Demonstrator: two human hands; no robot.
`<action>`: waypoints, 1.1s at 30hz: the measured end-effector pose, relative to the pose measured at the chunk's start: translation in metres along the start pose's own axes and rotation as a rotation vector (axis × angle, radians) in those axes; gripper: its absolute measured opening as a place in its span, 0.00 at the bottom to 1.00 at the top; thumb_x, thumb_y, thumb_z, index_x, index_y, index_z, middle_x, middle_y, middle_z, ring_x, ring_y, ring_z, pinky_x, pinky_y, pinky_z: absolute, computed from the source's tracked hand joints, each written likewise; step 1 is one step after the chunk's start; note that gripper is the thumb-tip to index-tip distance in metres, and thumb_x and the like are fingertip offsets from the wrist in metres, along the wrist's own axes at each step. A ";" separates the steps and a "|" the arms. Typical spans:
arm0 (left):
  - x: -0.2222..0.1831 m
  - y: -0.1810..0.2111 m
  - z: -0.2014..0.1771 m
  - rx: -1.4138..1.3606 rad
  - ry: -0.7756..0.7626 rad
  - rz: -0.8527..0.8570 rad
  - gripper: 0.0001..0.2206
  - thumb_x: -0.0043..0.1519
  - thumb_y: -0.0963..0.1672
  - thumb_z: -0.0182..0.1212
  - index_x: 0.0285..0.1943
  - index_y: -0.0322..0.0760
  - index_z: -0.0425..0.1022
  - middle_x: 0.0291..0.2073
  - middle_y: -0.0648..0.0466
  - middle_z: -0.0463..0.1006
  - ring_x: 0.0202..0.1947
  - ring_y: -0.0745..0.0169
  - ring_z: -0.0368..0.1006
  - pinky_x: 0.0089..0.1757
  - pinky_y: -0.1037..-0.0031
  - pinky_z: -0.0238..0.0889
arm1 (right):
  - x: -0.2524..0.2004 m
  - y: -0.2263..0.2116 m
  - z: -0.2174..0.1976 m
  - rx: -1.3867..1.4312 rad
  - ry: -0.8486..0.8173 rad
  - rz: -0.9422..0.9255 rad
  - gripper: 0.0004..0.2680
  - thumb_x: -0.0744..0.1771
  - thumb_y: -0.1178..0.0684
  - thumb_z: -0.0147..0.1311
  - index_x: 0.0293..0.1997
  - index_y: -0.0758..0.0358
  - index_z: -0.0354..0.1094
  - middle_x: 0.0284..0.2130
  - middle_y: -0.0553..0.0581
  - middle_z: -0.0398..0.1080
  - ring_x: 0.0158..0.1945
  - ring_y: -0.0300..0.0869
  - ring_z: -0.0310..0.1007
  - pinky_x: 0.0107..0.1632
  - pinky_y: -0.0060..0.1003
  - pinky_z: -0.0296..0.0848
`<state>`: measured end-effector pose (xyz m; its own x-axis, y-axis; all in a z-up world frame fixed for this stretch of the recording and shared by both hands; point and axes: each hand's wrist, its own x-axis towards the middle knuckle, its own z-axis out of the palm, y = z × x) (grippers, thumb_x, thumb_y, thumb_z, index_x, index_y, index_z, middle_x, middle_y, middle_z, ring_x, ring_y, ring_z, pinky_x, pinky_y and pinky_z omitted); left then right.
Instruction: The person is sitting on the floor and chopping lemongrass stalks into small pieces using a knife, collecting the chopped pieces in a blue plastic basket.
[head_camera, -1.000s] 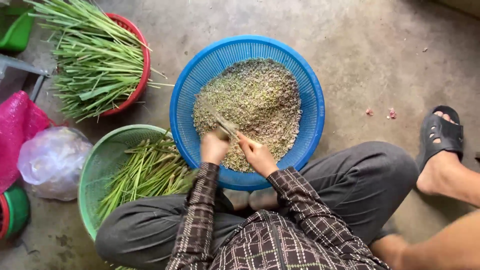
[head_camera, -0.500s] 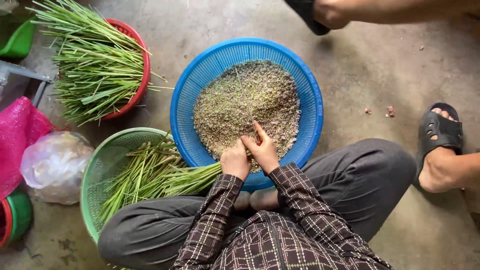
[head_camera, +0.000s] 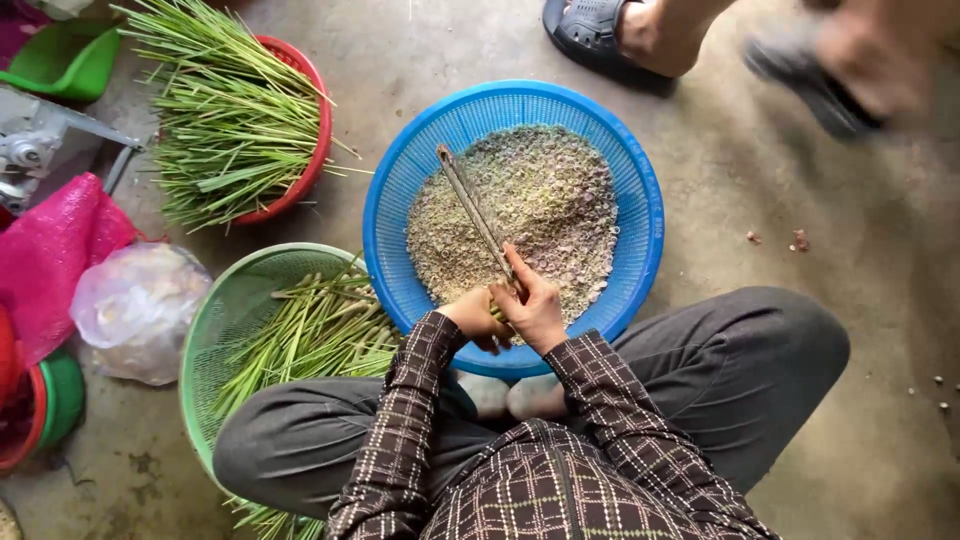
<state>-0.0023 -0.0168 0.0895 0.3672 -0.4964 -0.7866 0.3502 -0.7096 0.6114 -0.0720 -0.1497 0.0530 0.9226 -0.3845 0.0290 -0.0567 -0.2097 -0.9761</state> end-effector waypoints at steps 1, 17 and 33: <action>0.010 -0.008 -0.001 0.002 -0.002 -0.001 0.10 0.48 0.40 0.76 0.36 0.30 0.83 0.24 0.37 0.82 0.25 0.41 0.82 0.27 0.61 0.79 | 0.001 -0.002 -0.003 0.000 0.002 0.002 0.25 0.61 0.49 0.66 0.67 0.44 0.67 0.34 0.62 0.78 0.42 0.46 0.80 0.38 0.43 0.78; 0.022 -0.018 -0.050 0.396 0.872 -0.079 0.16 0.55 0.49 0.58 0.53 0.57 0.80 0.41 0.46 0.83 0.51 0.38 0.78 0.52 0.52 0.71 | -0.013 -0.031 -0.026 -0.149 -0.255 0.227 0.14 0.69 0.37 0.49 0.64 0.28 0.69 0.29 0.57 0.80 0.38 0.48 0.82 0.40 0.44 0.76; 0.024 -0.016 -0.056 0.324 1.037 -0.137 0.11 0.58 0.46 0.55 0.44 0.49 0.83 0.35 0.48 0.84 0.46 0.35 0.79 0.49 0.49 0.73 | -0.017 -0.056 -0.026 -0.203 -0.332 0.275 0.15 0.70 0.39 0.45 0.67 0.29 0.65 0.40 0.59 0.81 0.45 0.54 0.80 0.49 0.49 0.78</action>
<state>0.0491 0.0104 0.0655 0.9425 0.1509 -0.2981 0.2556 -0.9002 0.3527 -0.0946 -0.1542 0.1131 0.9330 -0.1495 -0.3274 -0.3591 -0.3244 -0.8751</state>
